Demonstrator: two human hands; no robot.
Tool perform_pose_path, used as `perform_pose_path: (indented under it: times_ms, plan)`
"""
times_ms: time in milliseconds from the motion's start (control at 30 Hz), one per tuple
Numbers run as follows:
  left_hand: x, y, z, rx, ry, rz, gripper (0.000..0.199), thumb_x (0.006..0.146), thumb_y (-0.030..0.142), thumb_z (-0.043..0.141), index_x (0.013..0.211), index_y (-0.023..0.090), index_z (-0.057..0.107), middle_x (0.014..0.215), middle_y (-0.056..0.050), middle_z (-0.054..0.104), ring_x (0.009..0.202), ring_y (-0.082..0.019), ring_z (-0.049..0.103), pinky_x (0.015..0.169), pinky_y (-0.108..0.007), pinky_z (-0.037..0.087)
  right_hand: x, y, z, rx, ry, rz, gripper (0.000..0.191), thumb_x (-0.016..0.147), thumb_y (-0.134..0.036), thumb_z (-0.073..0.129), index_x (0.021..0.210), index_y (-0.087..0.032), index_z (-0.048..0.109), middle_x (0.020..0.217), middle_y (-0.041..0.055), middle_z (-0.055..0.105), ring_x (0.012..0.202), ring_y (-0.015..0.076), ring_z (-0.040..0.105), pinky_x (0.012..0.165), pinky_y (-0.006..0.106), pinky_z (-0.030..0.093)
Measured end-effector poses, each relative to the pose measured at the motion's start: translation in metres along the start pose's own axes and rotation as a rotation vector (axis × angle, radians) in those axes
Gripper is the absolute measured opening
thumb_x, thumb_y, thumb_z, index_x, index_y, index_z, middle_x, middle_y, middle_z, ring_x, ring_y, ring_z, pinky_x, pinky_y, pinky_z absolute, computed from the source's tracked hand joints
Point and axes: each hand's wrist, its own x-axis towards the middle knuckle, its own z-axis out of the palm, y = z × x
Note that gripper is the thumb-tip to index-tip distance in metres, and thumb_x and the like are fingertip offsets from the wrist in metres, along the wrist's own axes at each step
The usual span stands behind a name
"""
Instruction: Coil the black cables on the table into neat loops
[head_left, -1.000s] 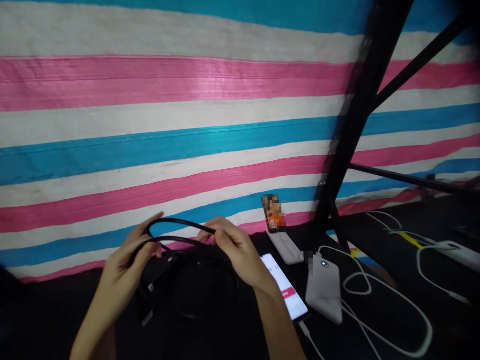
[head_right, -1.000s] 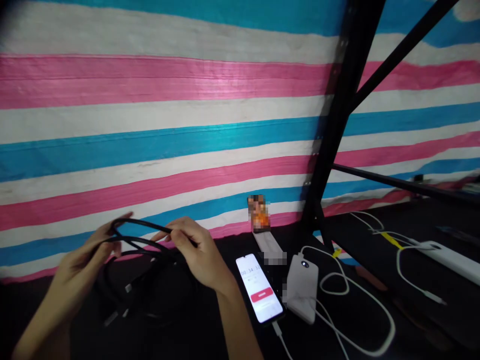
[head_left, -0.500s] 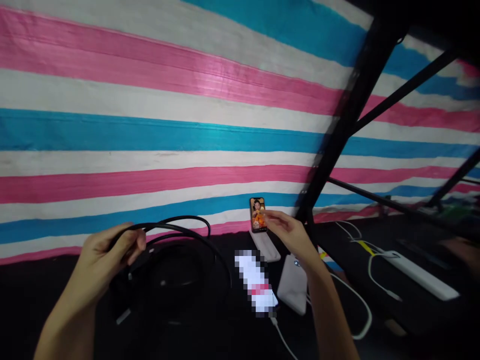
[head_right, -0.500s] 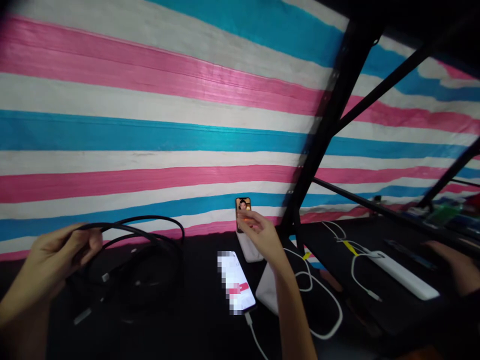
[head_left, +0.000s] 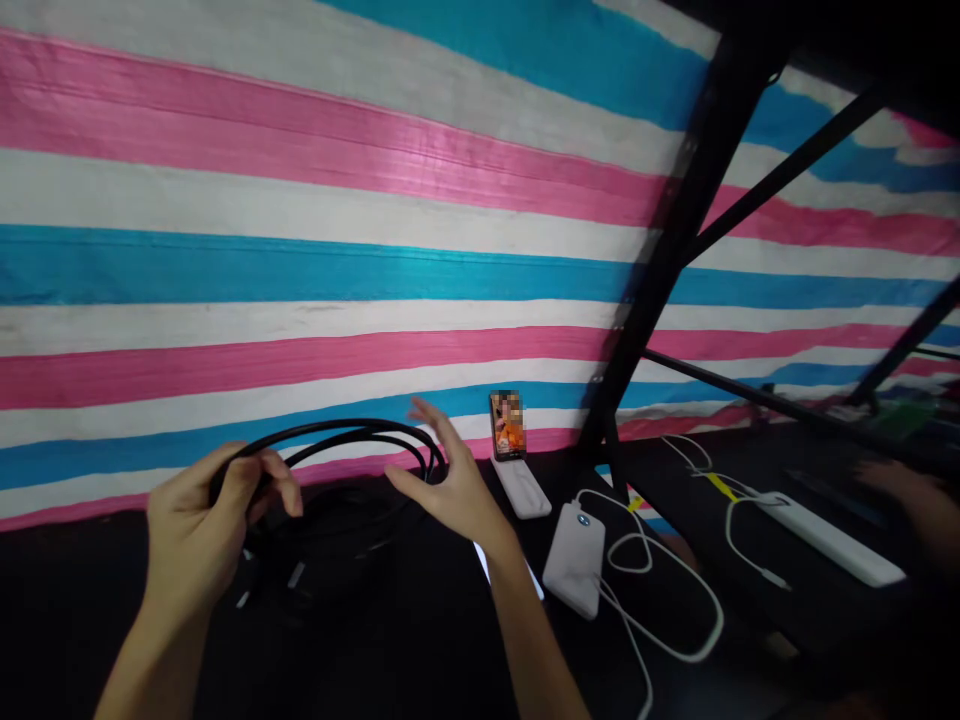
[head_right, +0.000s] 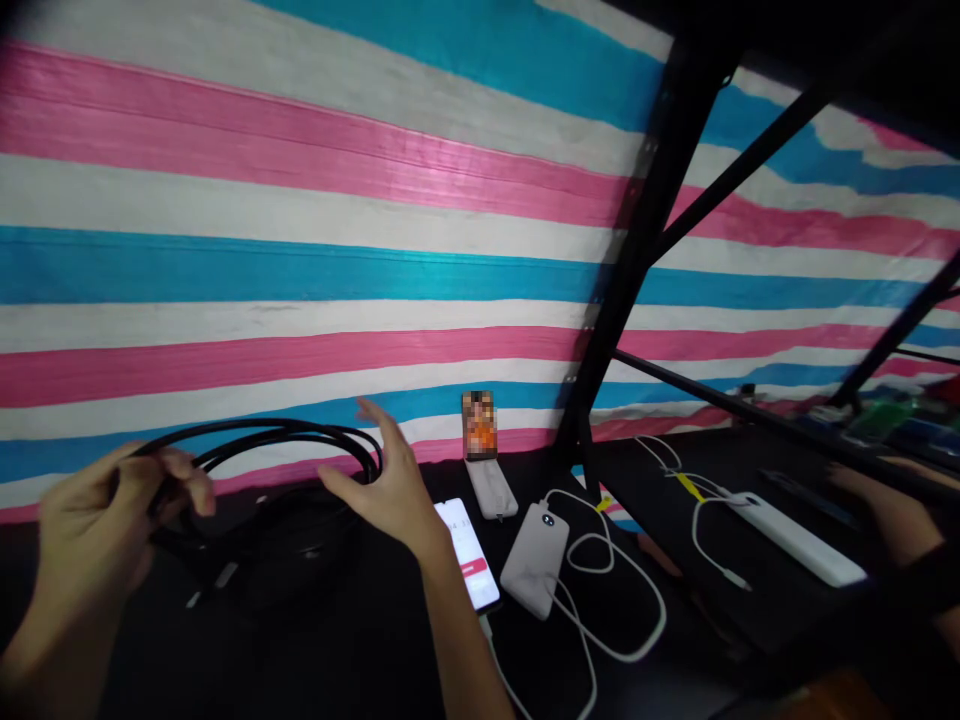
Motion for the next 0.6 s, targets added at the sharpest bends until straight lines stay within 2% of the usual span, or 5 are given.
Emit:
perform_pose_path:
  times_ms: [67, 167, 267, 367, 600]
  plan:
    - [-0.002, 0.000, -0.001, 0.023, 0.116, 0.001, 0.020, 0.072, 0.034, 0.059, 0.063, 0.017, 0.057, 0.045, 0.003, 0.054, 0.041, -0.008, 0.047, 0.040, -0.017, 0.037, 0.003, 0.005, 0.005, 0.070, -0.095, 0.076, 0.024, 0.079, -0.032, 0.055, 0.099, -0.021, 0.063, 0.074, 0.0004, 0.061, 0.074, 0.0144, 0.058, 0.071, 0.027, 0.045]
    - [-0.004, 0.004, 0.002, 0.075, 0.297, 0.094, 0.016, 0.066, 0.034, 0.064, 0.068, 0.018, 0.063, 0.058, 0.002, 0.059, 0.053, -0.012, 0.056, 0.051, -0.021, 0.047, 0.004, 0.008, 0.009, 0.121, -0.159, 0.122, 0.027, 0.084, -0.026, 0.047, 0.065, -0.017, 0.063, 0.049, -0.0039, 0.046, 0.050, 0.0085, 0.045, 0.054, 0.021, 0.037]
    - [-0.004, 0.010, 0.003, 0.254, 0.170, 0.251, 0.034, 0.059, 0.044, 0.069, 0.086, 0.023, 0.065, 0.087, 0.000, 0.063, 0.077, -0.016, 0.058, 0.062, -0.024, 0.046, -0.001, -0.001, 0.008, 0.149, -0.130, 0.063, 0.026, 0.082, -0.020, 0.047, 0.059, -0.016, 0.061, 0.049, -0.0048, 0.044, 0.049, 0.0071, 0.042, 0.052, 0.020, 0.033]
    - [-0.001, 0.011, -0.001, 0.433, 0.052, 0.267, 0.036, 0.056, 0.049, 0.070, 0.082, 0.026, 0.066, 0.073, 0.001, 0.059, 0.062, -0.013, 0.051, 0.052, -0.024, 0.038, -0.005, -0.020, 0.001, 0.080, -0.150, -0.034, 0.024, 0.079, -0.012, 0.048, 0.060, -0.017, 0.062, 0.055, -0.0042, 0.051, 0.055, 0.0078, 0.048, 0.059, 0.021, 0.037]
    - [0.013, -0.006, -0.017, 0.150, -0.048, -0.115, 0.045, 0.063, 0.036, 0.066, 0.034, 0.019, 0.037, 0.036, 0.002, 0.044, 0.038, -0.010, 0.042, 0.042, -0.024, 0.032, 0.033, -0.031, -0.050, -0.111, -0.482, -0.153, 0.034, 0.070, -0.032, 0.067, 0.103, -0.026, 0.063, 0.097, -0.0001, 0.063, 0.089, 0.0154, 0.057, 0.080, 0.029, 0.043]
